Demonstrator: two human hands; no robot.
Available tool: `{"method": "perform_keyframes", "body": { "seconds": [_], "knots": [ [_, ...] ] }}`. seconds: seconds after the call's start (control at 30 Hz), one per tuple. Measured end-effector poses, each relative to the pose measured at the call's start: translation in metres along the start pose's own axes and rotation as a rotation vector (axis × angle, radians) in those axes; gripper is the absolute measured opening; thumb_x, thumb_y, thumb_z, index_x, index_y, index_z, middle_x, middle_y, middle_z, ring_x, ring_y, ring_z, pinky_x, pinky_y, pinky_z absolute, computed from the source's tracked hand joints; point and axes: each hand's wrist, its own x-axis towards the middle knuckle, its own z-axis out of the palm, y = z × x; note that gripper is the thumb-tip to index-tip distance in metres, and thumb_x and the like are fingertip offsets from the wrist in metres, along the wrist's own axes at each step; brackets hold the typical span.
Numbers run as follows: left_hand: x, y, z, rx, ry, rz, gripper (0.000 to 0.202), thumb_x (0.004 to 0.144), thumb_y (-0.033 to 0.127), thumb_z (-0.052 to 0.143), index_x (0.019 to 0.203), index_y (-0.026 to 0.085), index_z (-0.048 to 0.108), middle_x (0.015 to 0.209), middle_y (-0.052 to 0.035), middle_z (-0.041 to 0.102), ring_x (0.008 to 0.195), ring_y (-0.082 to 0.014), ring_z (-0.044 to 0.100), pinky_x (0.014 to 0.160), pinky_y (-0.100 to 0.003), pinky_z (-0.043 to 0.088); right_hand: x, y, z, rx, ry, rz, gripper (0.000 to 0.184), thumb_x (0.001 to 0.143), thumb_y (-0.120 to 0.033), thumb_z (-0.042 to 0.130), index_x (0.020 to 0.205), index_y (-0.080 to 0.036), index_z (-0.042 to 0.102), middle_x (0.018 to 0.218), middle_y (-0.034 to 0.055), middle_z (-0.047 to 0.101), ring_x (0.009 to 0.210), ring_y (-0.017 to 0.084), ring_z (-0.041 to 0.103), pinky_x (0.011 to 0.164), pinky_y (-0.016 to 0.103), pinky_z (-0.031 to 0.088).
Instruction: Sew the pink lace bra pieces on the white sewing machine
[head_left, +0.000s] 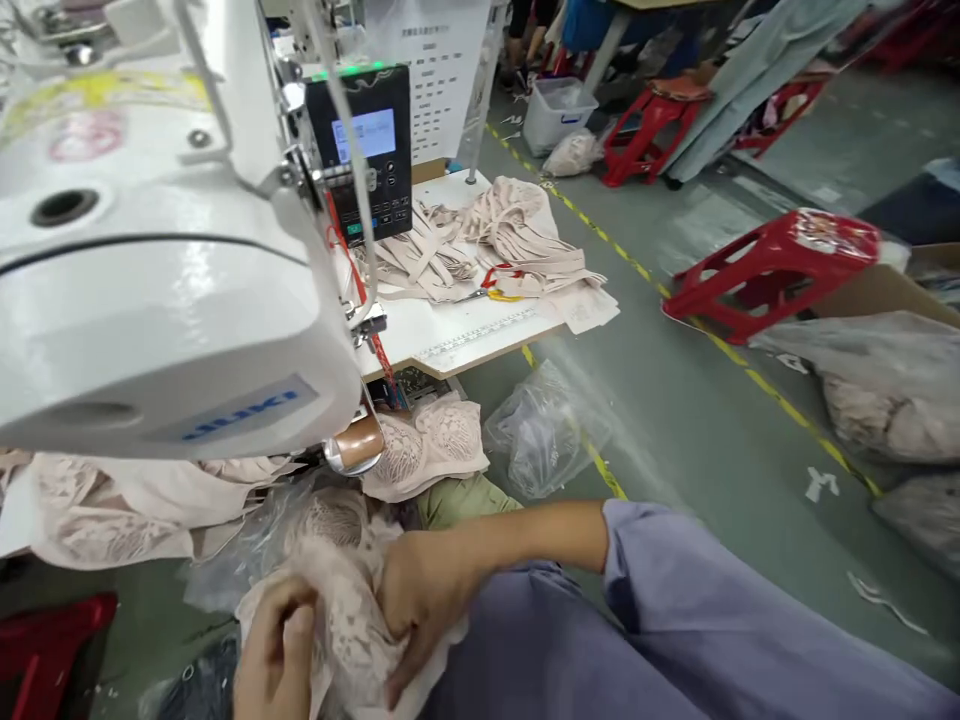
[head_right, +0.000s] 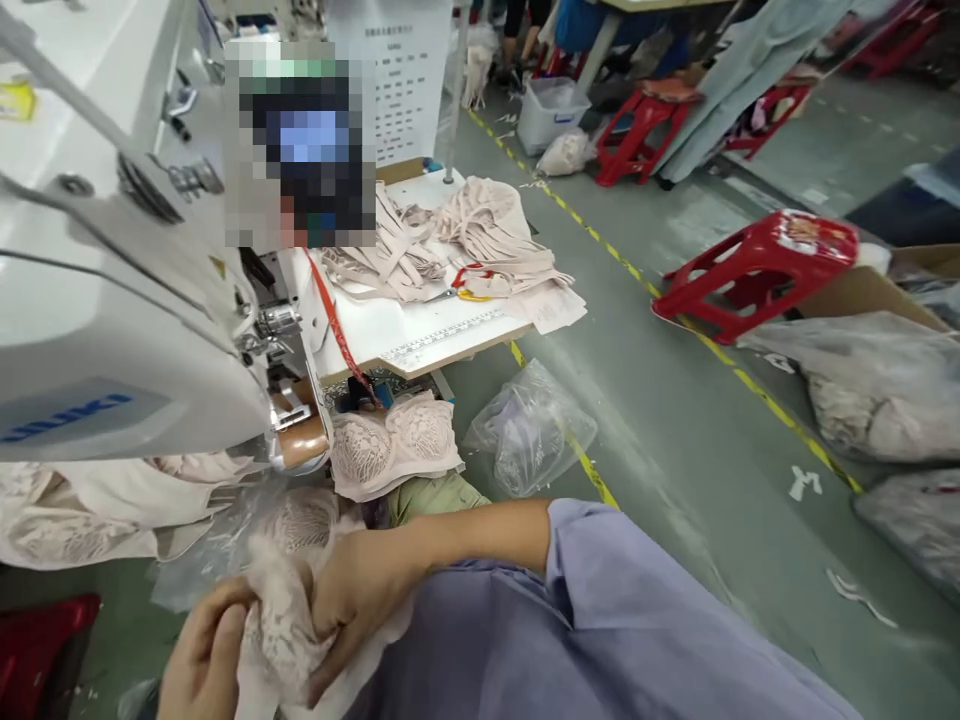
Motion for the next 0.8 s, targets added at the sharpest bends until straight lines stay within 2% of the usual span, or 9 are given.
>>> {"method": "perform_keyframes", "body": {
  "seconds": [0.1, 0.2, 0.33, 0.4, 0.47, 0.57, 0.67, 0.73, 0.8],
  "knots": [
    [0.033, 0.003, 0.022, -0.322, -0.349, -0.222, 0.055, 0.079, 0.059, 0.066, 0.119, 0.021, 0.064, 0.114, -0.0106, 0.068, 0.102, -0.0275, 0.063, 0.082, -0.033, 0.051, -0.037, -0.026, -0.014, -0.019, 0.243, 0.034, 0.061, 0.089, -0.068, 0.051, 0.055, -0.018, 0.059, 0.062, -0.0012, 0.066, 0.059, 0.010, 0.051, 0.052, 0.026, 0.030],
    [0.049, 0.009, 0.048, -0.602, -0.562, -0.333, 0.049, 0.078, 0.059, 0.069, 0.104, 0.018, 0.069, 0.087, -0.0082, 0.069, 0.081, -0.0226, 0.062, 0.071, -0.030, 0.049, -0.078, -0.043, -0.033, 0.030, 0.280, 0.125, 0.062, 0.091, -0.066, 0.050, 0.053, -0.017, 0.057, 0.056, -0.0020, 0.060, 0.055, 0.009, 0.046, 0.051, 0.025, 0.028],
    [0.055, 0.033, 0.061, -0.510, -0.584, -0.172, 0.038, 0.081, 0.054, 0.069, 0.082, 0.016, 0.067, 0.071, -0.0010, 0.058, 0.068, -0.0137, 0.051, 0.065, -0.023, 0.041, -0.126, -0.046, -0.058, 0.140, 0.073, 0.379, 0.061, 0.089, -0.063, 0.057, 0.050, -0.016, 0.050, 0.044, -0.0056, 0.039, 0.044, 0.008, 0.033, 0.047, 0.026, 0.023],
    [0.056, 0.051, 0.063, -0.318, -0.587, -0.011, 0.037, 0.086, 0.051, 0.063, 0.077, 0.015, 0.063, 0.069, 0.0001, 0.053, 0.067, -0.0124, 0.046, 0.062, -0.022, 0.036, -0.142, -0.041, -0.066, 0.119, 0.062, 0.513, 0.054, 0.086, -0.064, 0.061, 0.060, -0.016, 0.059, 0.050, -0.0048, 0.046, 0.048, 0.009, 0.040, 0.049, 0.025, 0.027],
    [0.053, 0.073, 0.067, -0.172, -0.593, 0.159, 0.040, 0.092, 0.048, 0.054, 0.070, 0.016, 0.056, 0.065, 0.0015, 0.047, 0.064, -0.0113, 0.042, 0.060, -0.022, 0.032, -0.147, -0.034, -0.070, 0.022, 0.235, 0.626, 0.053, 0.078, -0.067, 0.067, 0.093, -0.016, 0.070, 0.080, 0.0033, 0.067, 0.071, 0.016, 0.058, 0.062, 0.026, 0.039],
    [0.048, 0.104, 0.073, -0.047, -0.654, 0.347, 0.041, 0.097, 0.042, 0.044, 0.065, 0.017, 0.047, 0.061, 0.0028, 0.043, 0.059, -0.0096, 0.040, 0.057, -0.023, 0.028, -0.136, -0.022, -0.068, 0.003, 0.519, 0.565, 0.094, 0.068, -0.065, 0.077, 0.144, -0.018, 0.046, 0.138, 0.0157, 0.055, 0.120, 0.029, 0.053, 0.092, 0.034, 0.043],
    [0.048, 0.125, 0.069, 0.101, -0.586, 0.425, 0.040, 0.098, 0.039, 0.041, 0.065, 0.017, 0.050, 0.059, 0.0025, 0.048, 0.056, -0.0092, 0.043, 0.055, -0.024, 0.026, -0.114, -0.010, -0.065, 0.280, 0.498, 0.367, 0.063, 0.078, -0.059, 0.072, 0.125, -0.019, 0.062, 0.113, 0.0081, 0.068, 0.100, 0.021, 0.061, 0.082, 0.027, 0.045],
    [0.054, 0.132, 0.057, 0.161, -0.438, 0.394, 0.039, 0.094, 0.041, 0.047, 0.063, 0.018, 0.051, 0.056, 0.0024, 0.049, 0.054, -0.0094, 0.043, 0.054, -0.023, 0.027, -0.100, -0.005, -0.067, 0.394, 0.568, 0.366, 0.043, 0.085, -0.057, 0.065, 0.094, -0.015, 0.070, 0.079, 0.0018, 0.066, 0.072, 0.014, 0.057, 0.065, 0.023, 0.041],
    [0.064, 0.136, 0.040, 0.154, -0.292, 0.322, 0.039, 0.088, 0.046, 0.055, 0.062, 0.018, 0.053, 0.054, 0.0029, 0.048, 0.053, -0.0100, 0.042, 0.051, -0.022, 0.029, -0.087, 0.000, -0.072, 0.396, 0.716, 0.415, 0.044, 0.088, -0.056, 0.061, 0.078, -0.014, 0.067, 0.067, -0.0004, 0.059, 0.063, 0.011, 0.051, 0.059, 0.022, 0.036]
  ]
}}
